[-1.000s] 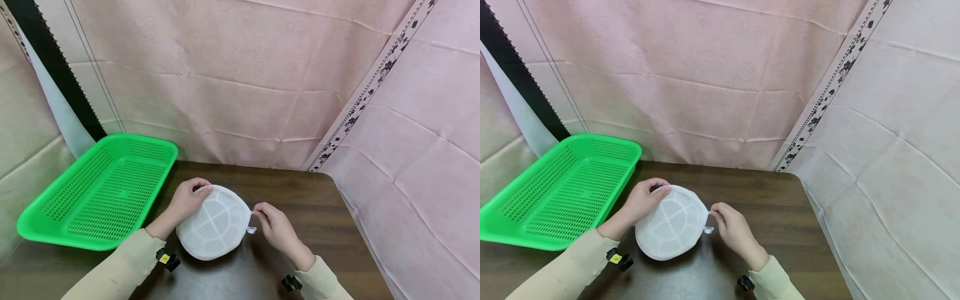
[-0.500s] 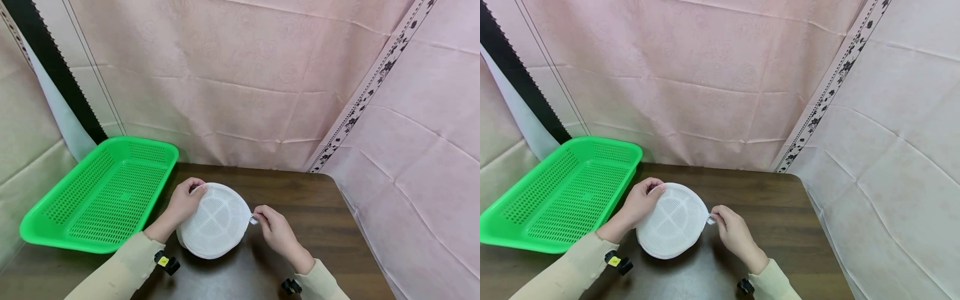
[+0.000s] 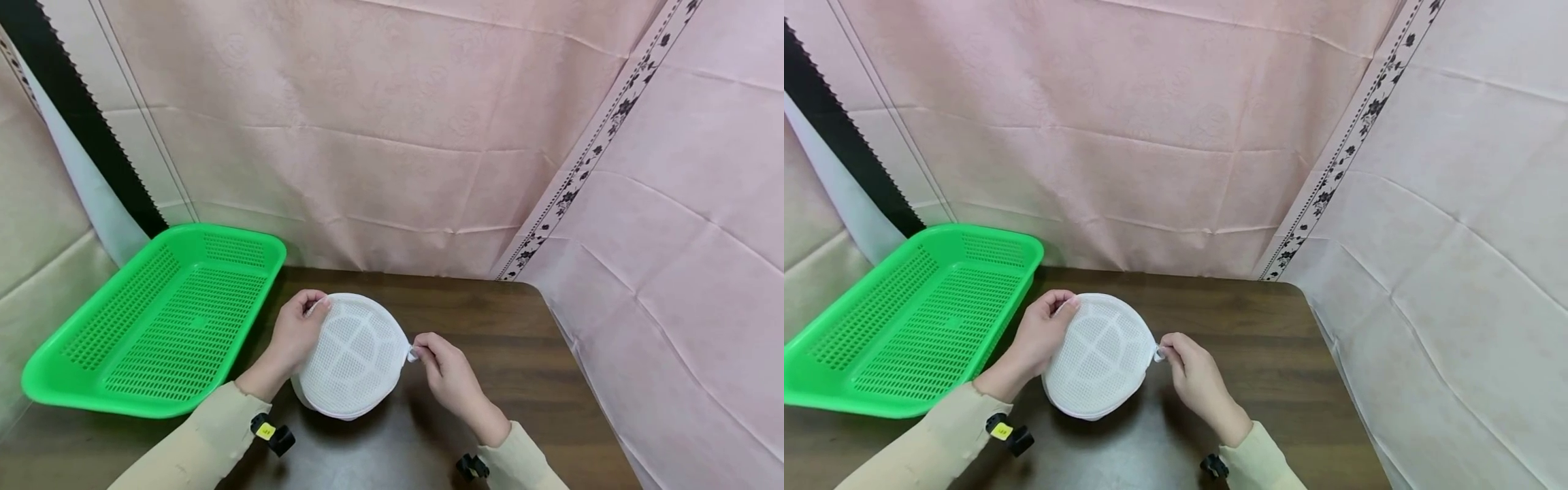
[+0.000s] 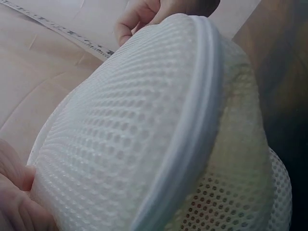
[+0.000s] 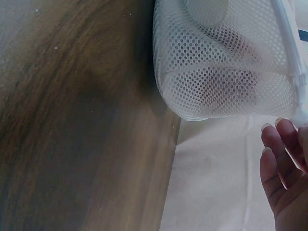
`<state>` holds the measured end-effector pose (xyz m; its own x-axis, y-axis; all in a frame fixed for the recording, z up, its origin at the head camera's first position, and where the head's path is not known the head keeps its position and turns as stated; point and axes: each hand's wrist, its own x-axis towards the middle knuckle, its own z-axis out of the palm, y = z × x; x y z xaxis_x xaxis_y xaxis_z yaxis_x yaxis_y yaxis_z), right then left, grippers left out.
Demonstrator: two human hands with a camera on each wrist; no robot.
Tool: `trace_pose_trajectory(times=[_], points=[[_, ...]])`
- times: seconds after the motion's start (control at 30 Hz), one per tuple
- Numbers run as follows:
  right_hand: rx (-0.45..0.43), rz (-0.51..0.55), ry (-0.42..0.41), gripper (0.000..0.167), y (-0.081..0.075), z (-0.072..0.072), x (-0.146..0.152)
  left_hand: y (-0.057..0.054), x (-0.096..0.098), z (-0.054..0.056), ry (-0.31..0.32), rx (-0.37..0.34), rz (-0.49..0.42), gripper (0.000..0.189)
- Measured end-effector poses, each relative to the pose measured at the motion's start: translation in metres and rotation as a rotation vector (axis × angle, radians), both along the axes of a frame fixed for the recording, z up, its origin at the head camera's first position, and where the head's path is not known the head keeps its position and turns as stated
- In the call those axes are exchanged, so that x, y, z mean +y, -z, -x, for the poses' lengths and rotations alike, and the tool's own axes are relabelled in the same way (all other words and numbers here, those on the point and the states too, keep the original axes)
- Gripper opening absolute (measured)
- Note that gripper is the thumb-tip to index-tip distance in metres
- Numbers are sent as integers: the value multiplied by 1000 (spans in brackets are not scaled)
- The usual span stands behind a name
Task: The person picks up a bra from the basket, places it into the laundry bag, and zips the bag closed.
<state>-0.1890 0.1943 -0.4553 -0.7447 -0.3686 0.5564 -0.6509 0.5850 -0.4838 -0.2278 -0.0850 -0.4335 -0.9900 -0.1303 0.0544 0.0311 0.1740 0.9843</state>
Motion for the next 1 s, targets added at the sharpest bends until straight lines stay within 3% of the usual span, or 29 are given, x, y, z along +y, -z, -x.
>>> trace_pose_trajectory(times=[0.2, 0.37, 0.6, 0.77, 0.9, 1.0], points=[[28, 8, 13, 16, -2, 3, 0, -2, 3, 0, -35, -5, -57, 18], [14, 29, 15, 13, -4, 7, 2, -3, 4, 0, -16, -16, -82, 19], [25, 126, 94, 5, -20, 24, 1, -10, 9, 2, -8, 48, -233, 20], [24, 146, 129, 5, -26, 31, 2, -4, 10, 6, 25, 51, -324, 21], [-13, 120, 160, 5, -23, 36, 4, 3, 9, 14, 66, 8, -291, 24], [-50, 89, 186, 5, -19, 41, 6, 8, 7, 20, 89, -30, -182, 27]])
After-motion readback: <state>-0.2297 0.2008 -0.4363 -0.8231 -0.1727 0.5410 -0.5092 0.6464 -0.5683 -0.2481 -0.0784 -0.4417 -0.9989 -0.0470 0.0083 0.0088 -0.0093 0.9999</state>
